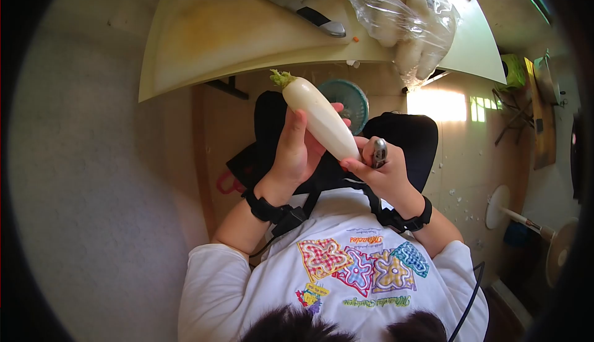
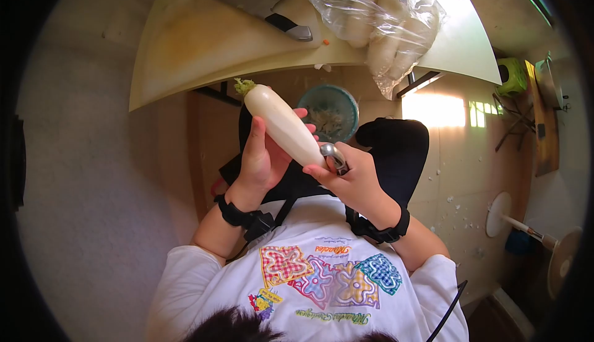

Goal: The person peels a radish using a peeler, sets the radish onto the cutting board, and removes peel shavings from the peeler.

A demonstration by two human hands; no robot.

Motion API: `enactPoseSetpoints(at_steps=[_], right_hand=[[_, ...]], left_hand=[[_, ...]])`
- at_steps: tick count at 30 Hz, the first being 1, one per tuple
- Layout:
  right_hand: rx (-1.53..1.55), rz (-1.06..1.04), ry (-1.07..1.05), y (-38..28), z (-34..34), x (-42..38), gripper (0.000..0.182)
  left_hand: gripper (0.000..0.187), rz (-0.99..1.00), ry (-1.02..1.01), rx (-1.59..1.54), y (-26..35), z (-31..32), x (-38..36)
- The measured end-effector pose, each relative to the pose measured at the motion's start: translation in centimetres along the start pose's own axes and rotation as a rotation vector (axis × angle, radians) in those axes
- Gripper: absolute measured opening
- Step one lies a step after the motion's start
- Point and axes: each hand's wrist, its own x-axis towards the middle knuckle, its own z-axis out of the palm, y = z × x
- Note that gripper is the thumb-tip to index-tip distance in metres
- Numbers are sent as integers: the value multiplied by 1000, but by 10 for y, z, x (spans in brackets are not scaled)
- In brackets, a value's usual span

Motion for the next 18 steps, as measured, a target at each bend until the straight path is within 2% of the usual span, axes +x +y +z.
enactPoseSetpoints(at_steps=[1,3,4,7,8,9,11,13,15,16,18], right_hand=[[-83,22,-8,-7,-1,-1,37],[-294,-48,-60,-25,1,0,27],[-313,-68,-123,-25,-1,0,26],[-267,-25,-164,-22,-13,3,27],[-227,118,-149,-25,-19,4,27],[-285,49,-74,-25,-23,6,30],[-509,-14,-61,-17,-40,5,32],[-521,-28,-87,-15,-44,0,29],[-467,-24,-77,-13,-42,-6,24],[-523,-102,-112,-13,-39,-8,20],[-544,-211,-131,-7,-32,-11,21]], left_hand=[[70,0,-5,0,-2,-2,-1],[77,-192,-87,-95,-1,-6,-1],[78,-175,-14,-60,-2,-4,-3],[72,-161,-56,-77,1,-9,-1],[65,-184,-22,-102,1,-12,-2],[65,-183,-17,-104,2,-14,-2],[64,-266,-85,-210,6,-19,-2],[60,-292,-81,-197,7,-22,-3],[57,-375,37,-256,4,-21,-5],[54,-451,25,-301,3,-24,-6],[54,-471,53,-264,-6,-24,-9]])
